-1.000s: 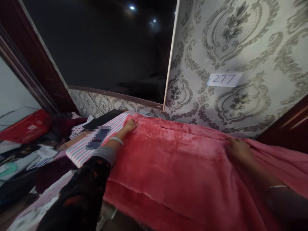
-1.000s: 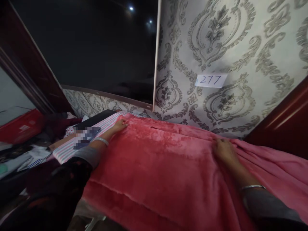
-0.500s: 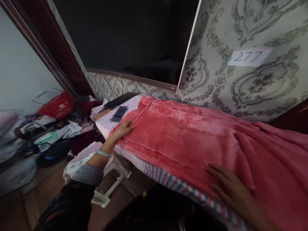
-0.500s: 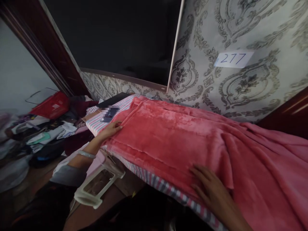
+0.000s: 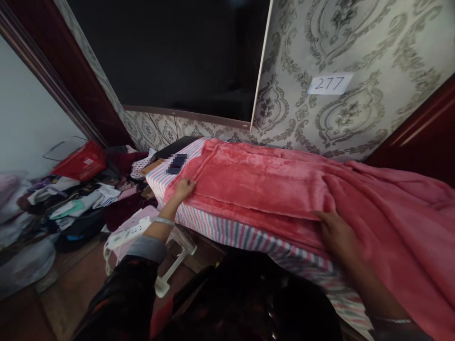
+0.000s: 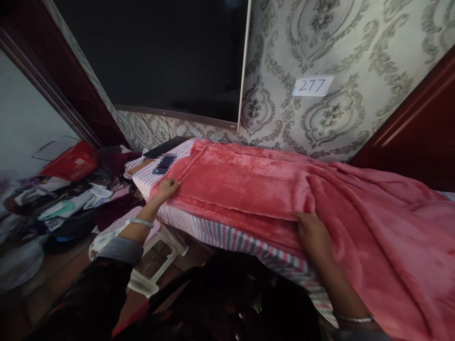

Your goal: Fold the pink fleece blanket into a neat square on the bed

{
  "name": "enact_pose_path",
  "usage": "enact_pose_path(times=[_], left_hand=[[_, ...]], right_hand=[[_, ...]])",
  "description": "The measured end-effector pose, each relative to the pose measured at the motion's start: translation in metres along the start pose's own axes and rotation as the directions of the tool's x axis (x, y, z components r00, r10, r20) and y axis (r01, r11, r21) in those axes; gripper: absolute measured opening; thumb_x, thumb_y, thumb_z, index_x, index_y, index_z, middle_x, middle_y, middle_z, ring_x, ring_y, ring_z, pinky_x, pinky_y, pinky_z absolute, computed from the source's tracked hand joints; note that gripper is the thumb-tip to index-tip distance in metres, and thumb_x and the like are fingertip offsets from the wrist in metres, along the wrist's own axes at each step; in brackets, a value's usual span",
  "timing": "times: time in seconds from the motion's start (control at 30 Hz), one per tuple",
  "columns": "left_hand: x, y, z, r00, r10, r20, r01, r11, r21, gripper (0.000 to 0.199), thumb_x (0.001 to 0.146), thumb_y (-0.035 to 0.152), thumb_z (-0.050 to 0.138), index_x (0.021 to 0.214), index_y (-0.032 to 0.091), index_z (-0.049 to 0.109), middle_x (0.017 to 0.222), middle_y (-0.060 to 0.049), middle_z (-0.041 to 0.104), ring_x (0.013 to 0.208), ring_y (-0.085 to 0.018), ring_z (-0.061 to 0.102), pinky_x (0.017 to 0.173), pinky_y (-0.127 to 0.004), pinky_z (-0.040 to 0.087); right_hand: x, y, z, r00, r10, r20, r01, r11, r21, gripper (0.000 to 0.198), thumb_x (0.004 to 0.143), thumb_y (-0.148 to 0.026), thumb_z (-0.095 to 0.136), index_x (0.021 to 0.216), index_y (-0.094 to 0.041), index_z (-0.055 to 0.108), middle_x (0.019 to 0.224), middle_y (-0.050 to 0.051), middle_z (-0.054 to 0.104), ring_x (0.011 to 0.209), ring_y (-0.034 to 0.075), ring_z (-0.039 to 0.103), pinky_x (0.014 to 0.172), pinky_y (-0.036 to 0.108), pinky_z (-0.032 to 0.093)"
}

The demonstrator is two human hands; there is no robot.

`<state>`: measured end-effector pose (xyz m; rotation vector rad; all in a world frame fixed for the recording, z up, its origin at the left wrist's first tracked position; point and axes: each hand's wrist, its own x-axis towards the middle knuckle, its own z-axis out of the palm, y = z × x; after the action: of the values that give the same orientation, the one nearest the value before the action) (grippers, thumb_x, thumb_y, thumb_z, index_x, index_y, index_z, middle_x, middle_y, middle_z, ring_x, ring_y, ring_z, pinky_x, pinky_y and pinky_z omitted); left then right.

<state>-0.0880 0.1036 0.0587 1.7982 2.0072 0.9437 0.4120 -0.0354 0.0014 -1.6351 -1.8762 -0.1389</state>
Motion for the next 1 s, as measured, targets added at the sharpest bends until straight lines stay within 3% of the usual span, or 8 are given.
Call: enact_pose_path(times=[0.1, 0.27, 0.47, 0.73, 0.87, 1.0], left_hand=[[-0.006, 0.001, -0.012, 1.000, 0.021, -0.010, -0.022, 1.000, -0.014, 0.035, 0.078, 0.026, 0.057, 0.051, 0.023, 0.036, 0.051, 0.006, 0.035, 0.054, -0.013, 0.039, 0.056, -0.028, 0.026], [-0.027, -0.009, -0.024, 1.000, 0.016, -0.011, -0.017, 0.999, -0.044, 0.034, 0.076, 0.026, 0.056, 0.049, 0.023, 0.036, 0.050, 0.005, 0.036, 0.056, -0.014, 0.040, 0.058, -0.028, 0.028], [-0.040, -0.021, -0.013, 0.999, -0.036, 0.029, 0.038, 0.994, -0.103, 0.030, 0.072, 0.028, 0.058, 0.048, 0.022, 0.041, 0.050, 0.004, 0.040, 0.057, -0.015, 0.044, 0.058, -0.028, 0.030], [-0.045, -0.028, -0.012, 0.973, -0.166, 0.162, 0.209, 0.928, -0.308, 0.032, 0.070, 0.048, 0.062, 0.061, 0.022, 0.046, 0.051, 0.005, 0.046, 0.045, -0.015, 0.052, 0.046, -0.026, 0.039], [-0.049, -0.028, -0.012, 0.956, -0.198, 0.215, 0.274, 0.863, -0.425, 0.040, 0.064, 0.056, 0.068, 0.069, 0.021, 0.048, 0.059, 0.004, 0.049, 0.047, -0.014, 0.057, 0.044, -0.025, 0.042], [-0.046, -0.029, -0.014, 0.948, -0.228, 0.223, 0.311, 0.814, -0.491, 0.038, 0.061, 0.052, 0.069, 0.067, 0.021, 0.049, 0.058, 0.004, 0.046, 0.047, -0.012, 0.052, 0.043, -0.024, 0.042]], right_hand=[[-0.006, -0.009, -0.022, 0.999, 0.022, -0.035, -0.021, 0.999, 0.029, 0.040, 0.093, -0.028, 0.038, 0.106, -0.019, 0.074, 0.102, 0.011, 0.075, 0.092, 0.026, 0.070, 0.080, 0.040, 0.056], [-0.028, -0.012, -0.046, 0.995, -0.083, -0.049, 0.084, 0.996, 0.033, 0.040, 0.098, -0.032, 0.038, 0.110, -0.019, 0.073, 0.101, 0.011, 0.075, 0.090, 0.025, 0.070, 0.077, 0.037, 0.056], [-0.045, 0.002, -0.032, 0.989, -0.137, 0.058, 0.137, 0.991, 0.010, 0.039, 0.097, -0.032, 0.038, 0.103, -0.020, 0.074, 0.098, 0.011, 0.076, 0.089, 0.028, 0.072, 0.075, 0.041, 0.058], [-0.052, 0.015, -0.012, 0.990, -0.140, 0.029, 0.139, 0.990, 0.006, 0.038, 0.098, -0.037, 0.040, 0.103, -0.021, 0.074, 0.101, 0.010, 0.076, 0.095, 0.029, 0.070, 0.080, 0.046, 0.058], [-0.050, 0.009, -0.015, 0.997, -0.074, 0.008, 0.073, 0.995, 0.072, 0.039, 0.098, -0.040, 0.040, 0.100, -0.022, 0.074, 0.101, 0.010, 0.076, 0.094, 0.030, 0.070, 0.083, 0.048, 0.057], [-0.043, -0.011, -0.034, 0.998, 0.058, -0.025, -0.053, 0.984, 0.167, 0.037, 0.099, -0.042, 0.039, 0.099, -0.026, 0.073, 0.099, 0.009, 0.075, 0.091, 0.028, 0.070, 0.080, 0.043, 0.058]])
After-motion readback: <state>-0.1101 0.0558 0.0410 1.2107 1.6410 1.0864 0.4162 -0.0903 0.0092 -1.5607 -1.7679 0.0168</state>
